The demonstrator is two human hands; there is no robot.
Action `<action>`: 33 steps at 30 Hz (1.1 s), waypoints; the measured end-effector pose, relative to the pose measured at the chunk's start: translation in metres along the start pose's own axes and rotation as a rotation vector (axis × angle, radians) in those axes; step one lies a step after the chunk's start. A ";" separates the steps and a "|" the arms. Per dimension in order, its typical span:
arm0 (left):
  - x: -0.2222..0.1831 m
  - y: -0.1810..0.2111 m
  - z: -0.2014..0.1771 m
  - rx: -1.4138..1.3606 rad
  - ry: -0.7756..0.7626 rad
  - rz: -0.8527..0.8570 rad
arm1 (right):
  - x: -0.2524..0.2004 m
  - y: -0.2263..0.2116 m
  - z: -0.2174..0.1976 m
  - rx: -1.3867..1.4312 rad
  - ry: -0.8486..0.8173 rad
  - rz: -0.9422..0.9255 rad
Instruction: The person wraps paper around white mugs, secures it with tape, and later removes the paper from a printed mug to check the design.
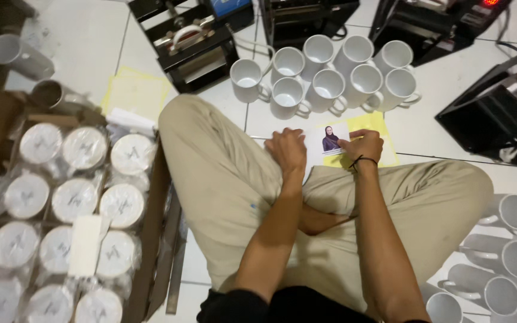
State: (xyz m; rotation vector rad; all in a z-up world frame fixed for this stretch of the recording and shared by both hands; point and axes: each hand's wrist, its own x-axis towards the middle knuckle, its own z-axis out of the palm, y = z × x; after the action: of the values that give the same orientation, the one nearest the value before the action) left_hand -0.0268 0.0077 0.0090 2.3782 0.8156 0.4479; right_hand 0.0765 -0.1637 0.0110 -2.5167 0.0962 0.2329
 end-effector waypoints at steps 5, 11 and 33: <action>0.012 0.009 -0.006 0.233 0.011 0.085 | -0.013 -0.017 -0.001 -0.102 -0.010 0.024; 0.024 0.027 -0.061 -0.286 0.116 0.156 | 0.013 0.003 0.008 -0.222 0.246 -0.248; -0.243 -0.219 -0.449 -0.067 0.477 -0.431 | -0.395 -0.315 0.074 0.040 -0.944 -1.678</action>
State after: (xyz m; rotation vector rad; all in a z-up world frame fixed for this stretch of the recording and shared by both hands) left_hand -0.5229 0.1788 0.1920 1.9737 1.4597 0.8544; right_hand -0.2834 0.1422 0.2045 -1.4244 -2.1002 0.5827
